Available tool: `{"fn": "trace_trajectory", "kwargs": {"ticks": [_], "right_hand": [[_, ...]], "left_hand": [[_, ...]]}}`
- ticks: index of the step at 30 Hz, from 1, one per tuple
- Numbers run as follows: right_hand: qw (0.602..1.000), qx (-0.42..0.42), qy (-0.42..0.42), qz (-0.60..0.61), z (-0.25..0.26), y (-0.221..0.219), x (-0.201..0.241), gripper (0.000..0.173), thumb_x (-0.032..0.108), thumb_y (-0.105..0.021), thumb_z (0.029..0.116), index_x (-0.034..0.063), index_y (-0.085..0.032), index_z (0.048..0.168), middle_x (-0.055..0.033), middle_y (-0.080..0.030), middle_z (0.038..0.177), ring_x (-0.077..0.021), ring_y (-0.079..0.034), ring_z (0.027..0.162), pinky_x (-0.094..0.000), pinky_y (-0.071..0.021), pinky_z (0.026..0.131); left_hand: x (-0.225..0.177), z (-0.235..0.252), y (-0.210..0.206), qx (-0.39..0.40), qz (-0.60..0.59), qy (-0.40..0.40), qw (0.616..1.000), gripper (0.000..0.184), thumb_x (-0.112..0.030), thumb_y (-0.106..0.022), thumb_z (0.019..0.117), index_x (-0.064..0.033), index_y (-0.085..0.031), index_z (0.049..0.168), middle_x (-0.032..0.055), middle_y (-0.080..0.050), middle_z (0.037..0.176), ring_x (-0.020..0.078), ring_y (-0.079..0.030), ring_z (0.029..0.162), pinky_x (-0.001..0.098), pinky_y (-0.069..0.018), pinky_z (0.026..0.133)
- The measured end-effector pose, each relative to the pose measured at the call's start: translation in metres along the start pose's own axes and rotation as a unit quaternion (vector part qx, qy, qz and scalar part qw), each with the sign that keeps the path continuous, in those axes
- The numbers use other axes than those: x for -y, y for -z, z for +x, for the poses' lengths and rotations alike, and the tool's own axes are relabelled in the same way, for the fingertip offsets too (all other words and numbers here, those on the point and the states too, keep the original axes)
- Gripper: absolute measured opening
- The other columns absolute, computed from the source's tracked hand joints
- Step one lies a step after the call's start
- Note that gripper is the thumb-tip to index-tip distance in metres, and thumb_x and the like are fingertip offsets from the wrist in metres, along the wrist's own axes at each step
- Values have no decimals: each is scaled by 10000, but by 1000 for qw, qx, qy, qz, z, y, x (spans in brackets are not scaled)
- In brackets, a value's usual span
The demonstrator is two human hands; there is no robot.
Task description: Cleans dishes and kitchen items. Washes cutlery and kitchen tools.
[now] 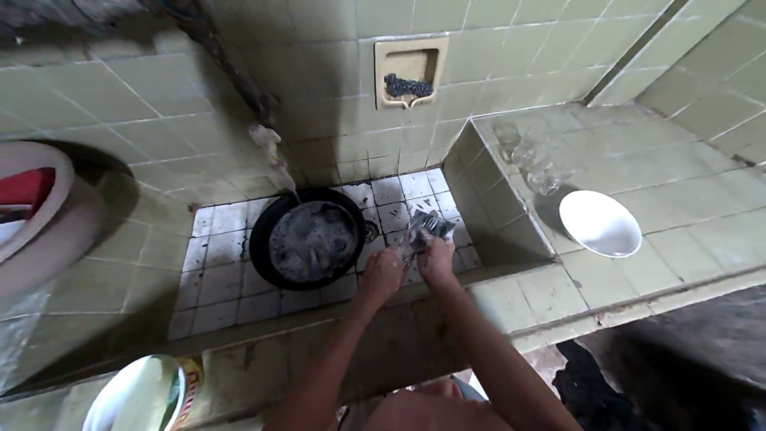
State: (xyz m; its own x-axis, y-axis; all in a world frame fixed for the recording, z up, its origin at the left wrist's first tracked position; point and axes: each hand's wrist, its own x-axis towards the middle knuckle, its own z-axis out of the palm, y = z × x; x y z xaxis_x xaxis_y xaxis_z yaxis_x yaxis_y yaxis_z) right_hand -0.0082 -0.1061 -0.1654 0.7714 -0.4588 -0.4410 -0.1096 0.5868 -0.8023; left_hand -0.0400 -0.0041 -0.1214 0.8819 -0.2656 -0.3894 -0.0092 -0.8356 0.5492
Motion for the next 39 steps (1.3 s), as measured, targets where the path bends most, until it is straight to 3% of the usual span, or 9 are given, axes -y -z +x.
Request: {"fn": "trace_trajectory", "kwargs": {"ticks": [5,12,21,23,25,27,30,34,39], "right_hand": [[999,23,-49,-4,-11,-4,3,283,-97,-545,935,51,-512,1174,-57,-615,880,-120,-623,701,-293,-554,616],[996,56,-22,-73,-3,-5,6,184,-90,-672,879,23,-598,1004,-35,-660,754,-97,-617,595,-270,-539,542],[938,187,227,-186,24,12,54,142,-24,-639,927,-1,-629,1067,-23,-700,902,-86,-687,802,-311,-611,763],[871,243,303,-302,9,19,44,122,-34,-685,867,-23,-702,987,-63,-725,908,-122,-697,841,-341,-600,802],[748,261,448,-413,12,22,25,136,-48,-725,777,-31,-769,905,-155,-757,910,-293,-708,909,-485,-544,869],[682,237,508,-470,26,18,19,201,-47,-728,715,-8,-783,905,-199,-740,935,-444,-648,991,-636,-436,925],[663,196,523,-499,30,6,15,216,-54,-740,691,-13,-771,902,-220,-729,961,-490,-621,1044,-691,-371,973],[657,187,525,-507,18,6,6,230,-27,-752,667,-9,-745,896,-231,-705,973,-500,-609,1043,-694,-386,924],[661,184,527,-502,23,0,3,184,-22,-747,679,-24,-732,863,-236,-699,939,-496,-619,1023,-700,-392,925]], "left_hand": [[26,4,-10,50,-338,14,940,392,-266,-395,1118,41,-621,1207,192,-647,996,248,-633,824,425,-549,776],[28,1,-18,79,-482,47,871,271,-296,-378,1120,-78,-539,1118,-34,-423,675,35,-358,472,174,-326,423],[25,0,-10,68,-509,97,852,247,-205,-422,1102,-45,-556,1233,-5,-490,732,61,-458,524,195,-433,488],[17,1,-7,69,-519,107,845,221,-212,-434,1101,-60,-556,1205,-9,-485,716,58,-450,506,192,-424,467],[3,0,-8,61,-500,108,857,188,-202,-422,1102,-61,-544,1089,-23,-418,646,47,-365,450,176,-338,415],[-3,-5,-13,45,-451,96,886,231,-224,-405,1110,-49,-552,1148,-7,-409,675,63,-355,475,194,-325,433],[-3,-12,-13,16,-392,98,915,350,-257,-379,1121,-48,-534,1356,93,-531,860,134,-442,603,278,-401,528],[3,-10,-17,-6,-398,93,913,317,-238,-393,1118,-34,-553,1300,46,-476,781,104,-407,567,255,-384,512],[10,-17,-13,-15,-340,99,935,360,-221,-392,1119,-15,-536,1377,187,-596,1007,230,-523,735,388,-475,651]]}}
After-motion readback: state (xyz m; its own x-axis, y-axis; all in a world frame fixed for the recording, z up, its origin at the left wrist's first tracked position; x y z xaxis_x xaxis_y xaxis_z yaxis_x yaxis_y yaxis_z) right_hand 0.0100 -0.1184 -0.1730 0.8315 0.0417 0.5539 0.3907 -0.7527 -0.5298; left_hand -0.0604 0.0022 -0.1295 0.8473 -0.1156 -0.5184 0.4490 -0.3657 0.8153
